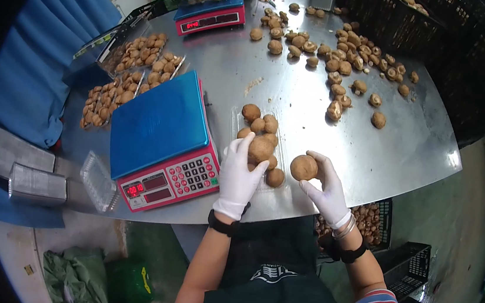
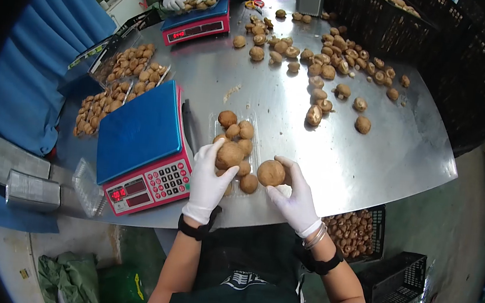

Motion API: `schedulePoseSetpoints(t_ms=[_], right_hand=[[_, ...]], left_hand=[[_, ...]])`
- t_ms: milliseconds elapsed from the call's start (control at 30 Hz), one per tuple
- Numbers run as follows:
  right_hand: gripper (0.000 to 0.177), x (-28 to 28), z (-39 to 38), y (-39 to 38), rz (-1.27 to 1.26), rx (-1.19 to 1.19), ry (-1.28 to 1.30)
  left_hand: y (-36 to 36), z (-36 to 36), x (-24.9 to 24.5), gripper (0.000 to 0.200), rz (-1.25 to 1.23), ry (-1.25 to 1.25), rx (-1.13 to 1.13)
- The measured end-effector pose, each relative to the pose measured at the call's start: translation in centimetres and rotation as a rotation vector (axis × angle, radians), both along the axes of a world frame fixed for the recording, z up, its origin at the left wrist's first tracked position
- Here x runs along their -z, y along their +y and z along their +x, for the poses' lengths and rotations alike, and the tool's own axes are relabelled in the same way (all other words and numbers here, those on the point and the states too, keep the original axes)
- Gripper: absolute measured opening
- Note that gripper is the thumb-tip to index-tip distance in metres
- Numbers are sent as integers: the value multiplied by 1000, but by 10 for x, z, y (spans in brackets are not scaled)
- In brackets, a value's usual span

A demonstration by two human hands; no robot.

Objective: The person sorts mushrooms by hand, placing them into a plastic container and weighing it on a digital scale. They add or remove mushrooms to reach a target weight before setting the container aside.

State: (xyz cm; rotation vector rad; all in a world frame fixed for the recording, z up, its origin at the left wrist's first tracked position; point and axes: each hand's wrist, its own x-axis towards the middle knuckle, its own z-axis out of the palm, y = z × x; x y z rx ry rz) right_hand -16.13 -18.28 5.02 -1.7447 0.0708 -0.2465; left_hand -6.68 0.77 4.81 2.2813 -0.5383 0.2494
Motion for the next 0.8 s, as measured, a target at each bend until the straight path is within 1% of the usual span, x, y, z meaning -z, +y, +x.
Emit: schedulePoseSetpoints(t_ms=[33,100,133,167,233,267,300,333,367,400,433,467,500,567,633,700,733,767,800], right_hand=[[57,0,6,1,-9,1,-10],[58,3,15,5,9,24,-29],[58,4,16,7,-36,25,8],[58,6,16,8,-38,26,7],[58,11,15,12,-134,-66,174],[58,15,14,12,-188,-80,100],[58,15,14,11,-186,-79,103],[59,14,14,10,-272,-55,70],[59,13,14,10,-356,-30,38],[59,15,14,12,-354,-29,46],[61,16,16,15,-400,-39,-12],[62,17,17,18,-447,-49,-71],[62,19,18,21,-447,-50,-70],[62,23,22,30,-413,-134,-99],[64,26,27,33,-418,-128,-118],[63,28,32,33,-363,-15,-88],[63,27,34,31,-366,-14,-90],[62,25,36,29,-328,33,-57],[61,25,38,27,-287,79,-22]], left_hand=[[-2,11,7,65,-9,-10,1],[-5,26,19,65,124,-29,2],[-4,29,22,65,140,68,8],[-4,29,27,65,138,68,9],[-3,22,26,63,35,23,14],[2,17,25,63,38,25,16],[8,12,19,61,-114,73,30],[14,5,14,59,-266,122,44],[22,-2,9,59,-263,128,45],[30,-11,5,57,-238,186,48],[36,-20,2,55,-214,242,51],[38,-28,1,56,-186,198,41],[38,-34,5,56,-186,199,40],[36,-44,16,56,-87,103,18],[33,-50,19,57,-62,54,4],[31,-55,21,58,-93,49,19],[29,-57,22,51,-135,13,2],[30,-59,23,51,-139,9,2],[32,-63,21,45,-170,19,-3]])
